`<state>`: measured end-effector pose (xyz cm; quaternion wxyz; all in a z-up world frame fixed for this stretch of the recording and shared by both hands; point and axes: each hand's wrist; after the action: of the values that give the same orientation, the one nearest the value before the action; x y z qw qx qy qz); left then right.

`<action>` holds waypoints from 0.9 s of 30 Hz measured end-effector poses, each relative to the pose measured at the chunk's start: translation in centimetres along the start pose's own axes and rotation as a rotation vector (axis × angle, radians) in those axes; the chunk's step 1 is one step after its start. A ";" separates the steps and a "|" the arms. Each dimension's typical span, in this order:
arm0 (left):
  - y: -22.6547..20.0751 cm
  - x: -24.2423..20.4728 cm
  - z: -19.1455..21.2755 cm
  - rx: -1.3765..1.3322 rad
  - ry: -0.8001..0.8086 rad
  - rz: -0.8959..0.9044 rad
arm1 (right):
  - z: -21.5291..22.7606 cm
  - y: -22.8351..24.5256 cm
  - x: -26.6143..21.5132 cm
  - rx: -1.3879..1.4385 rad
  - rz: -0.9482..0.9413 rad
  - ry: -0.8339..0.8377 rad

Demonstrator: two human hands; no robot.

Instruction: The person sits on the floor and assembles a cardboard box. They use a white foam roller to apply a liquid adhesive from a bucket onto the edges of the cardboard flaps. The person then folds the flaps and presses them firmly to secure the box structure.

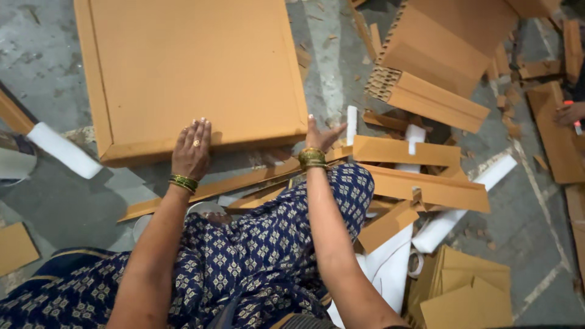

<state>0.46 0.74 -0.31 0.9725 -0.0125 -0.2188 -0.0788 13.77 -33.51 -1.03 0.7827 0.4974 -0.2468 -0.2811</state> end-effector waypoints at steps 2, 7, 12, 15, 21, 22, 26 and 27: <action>-0.2 0.0 -0.3 -0.021 0.010 0.016 | -1.2 -2.1 1.3 0.109 -0.028 0.059; -0.1 0.0 -0.4 0.057 0.027 0.013 | -4.1 -4.7 1.1 0.156 -0.198 0.236; -0.4 -0.1 -0.4 -0.008 0.022 0.020 | -3.9 -4.7 0.8 0.182 -0.196 0.235; -0.2 0.1 -0.4 0.009 0.039 0.030 | -4.0 -4.2 0.7 0.301 -0.232 0.240; -0.2 0.1 -0.5 0.007 0.069 0.033 | -4.5 -4.1 0.5 0.384 -0.225 0.210; -0.3 0.0 -0.5 -0.017 0.072 0.036 | -4.4 -4.2 0.6 0.343 -0.192 0.208; -0.1 0.0 -0.4 -0.004 0.065 0.021 | -4.6 -3.9 0.6 0.261 -0.154 0.204; -0.2 0.1 -0.4 0.011 0.067 0.023 | -4.5 -3.7 0.6 0.261 -0.167 0.202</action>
<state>0.65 0.54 -0.62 0.9801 -0.0069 -0.1865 -0.0669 16.51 -32.30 -6.12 0.7063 0.6391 -0.1590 -0.2595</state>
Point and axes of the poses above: each hand's wrist, its own x-axis towards the middle knuckle, its own z-axis out of the back of the hand, y = z × x, and after that the axes turned 5 degrees about x, right-handed
